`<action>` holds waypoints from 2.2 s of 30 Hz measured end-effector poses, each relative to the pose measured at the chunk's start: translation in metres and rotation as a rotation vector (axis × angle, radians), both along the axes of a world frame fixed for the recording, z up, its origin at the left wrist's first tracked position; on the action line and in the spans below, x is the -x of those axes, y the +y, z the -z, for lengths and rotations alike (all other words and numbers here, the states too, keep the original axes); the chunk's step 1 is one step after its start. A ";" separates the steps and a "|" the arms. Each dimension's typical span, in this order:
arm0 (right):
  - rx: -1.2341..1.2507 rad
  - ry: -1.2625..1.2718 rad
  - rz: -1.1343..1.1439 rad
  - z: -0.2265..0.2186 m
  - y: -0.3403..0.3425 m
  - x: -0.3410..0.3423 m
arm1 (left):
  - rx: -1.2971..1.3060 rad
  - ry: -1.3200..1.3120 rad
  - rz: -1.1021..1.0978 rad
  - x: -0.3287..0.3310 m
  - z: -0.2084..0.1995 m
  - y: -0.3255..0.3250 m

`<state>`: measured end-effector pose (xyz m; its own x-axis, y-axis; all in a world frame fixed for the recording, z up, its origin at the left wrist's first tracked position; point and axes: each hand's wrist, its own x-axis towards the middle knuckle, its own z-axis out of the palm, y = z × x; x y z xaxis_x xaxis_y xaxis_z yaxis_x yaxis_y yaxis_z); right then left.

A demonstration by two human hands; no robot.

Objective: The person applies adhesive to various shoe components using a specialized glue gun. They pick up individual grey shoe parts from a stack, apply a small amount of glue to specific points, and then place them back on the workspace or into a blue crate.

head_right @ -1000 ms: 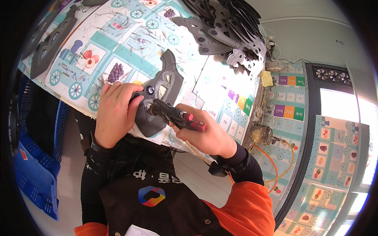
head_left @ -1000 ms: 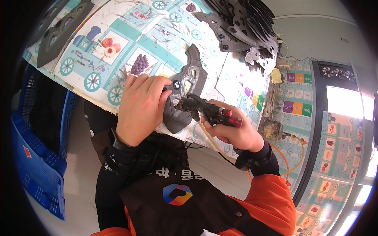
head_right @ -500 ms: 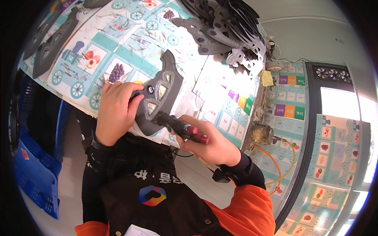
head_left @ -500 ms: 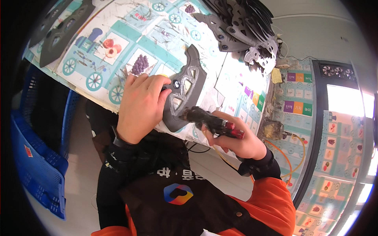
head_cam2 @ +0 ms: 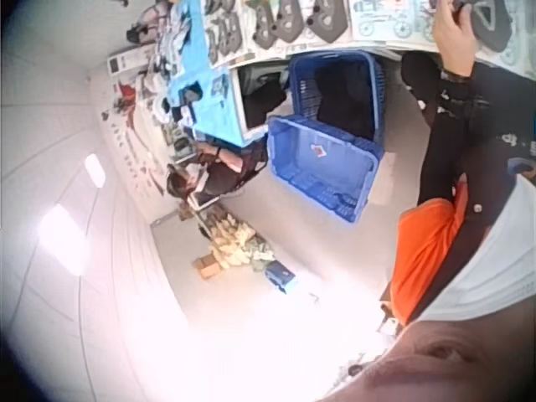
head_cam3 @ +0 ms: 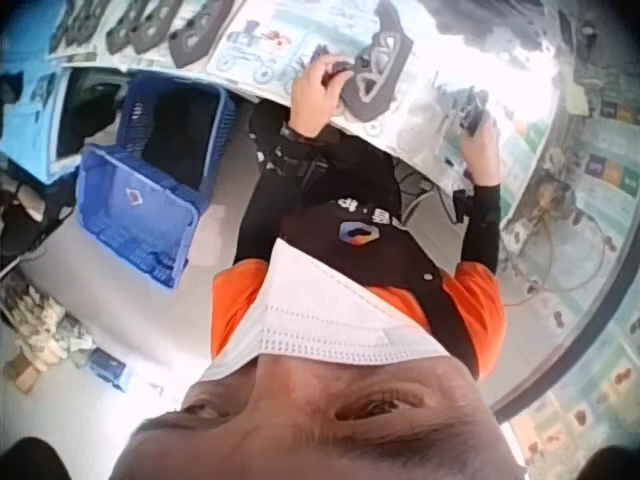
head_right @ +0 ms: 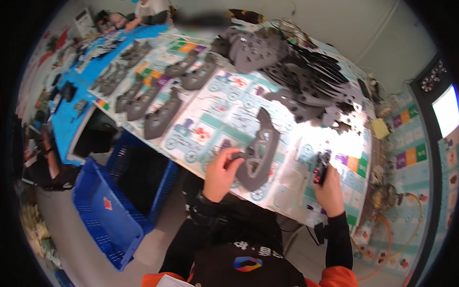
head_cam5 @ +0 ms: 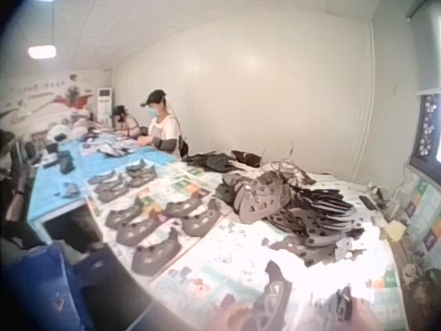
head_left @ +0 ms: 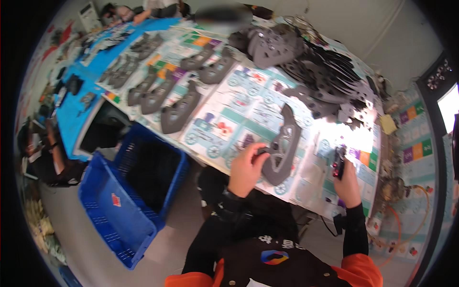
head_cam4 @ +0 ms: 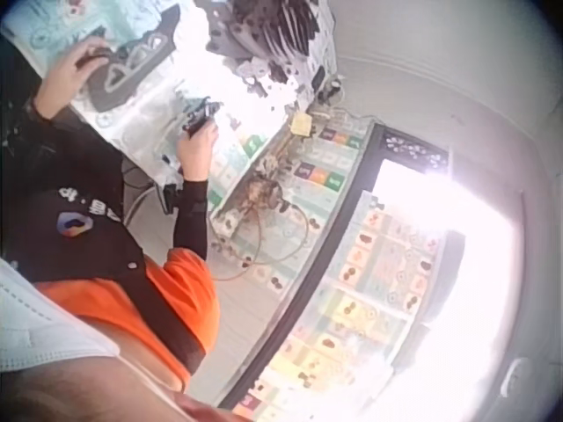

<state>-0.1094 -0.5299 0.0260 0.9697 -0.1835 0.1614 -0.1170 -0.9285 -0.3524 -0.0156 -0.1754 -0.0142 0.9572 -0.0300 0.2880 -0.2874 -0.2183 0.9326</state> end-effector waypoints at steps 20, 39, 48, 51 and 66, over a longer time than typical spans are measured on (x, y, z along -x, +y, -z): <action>-0.119 -0.477 0.109 0.028 0.090 0.062 | -0.431 -0.247 -0.669 -0.379 -0.206 0.254; 0.028 -0.336 0.246 0.021 0.103 0.048 | -0.576 -0.079 -0.920 -0.571 -0.045 0.315; 0.001 -0.386 0.184 0.022 0.100 0.053 | -1.520 -0.139 -0.619 -0.562 -0.064 0.368; -0.013 -0.384 0.187 0.025 0.099 0.064 | -1.016 -0.277 -0.686 -0.527 -0.093 0.343; -0.094 -0.636 0.040 0.017 0.089 0.065 | -0.662 0.251 0.399 -0.295 -0.051 -0.041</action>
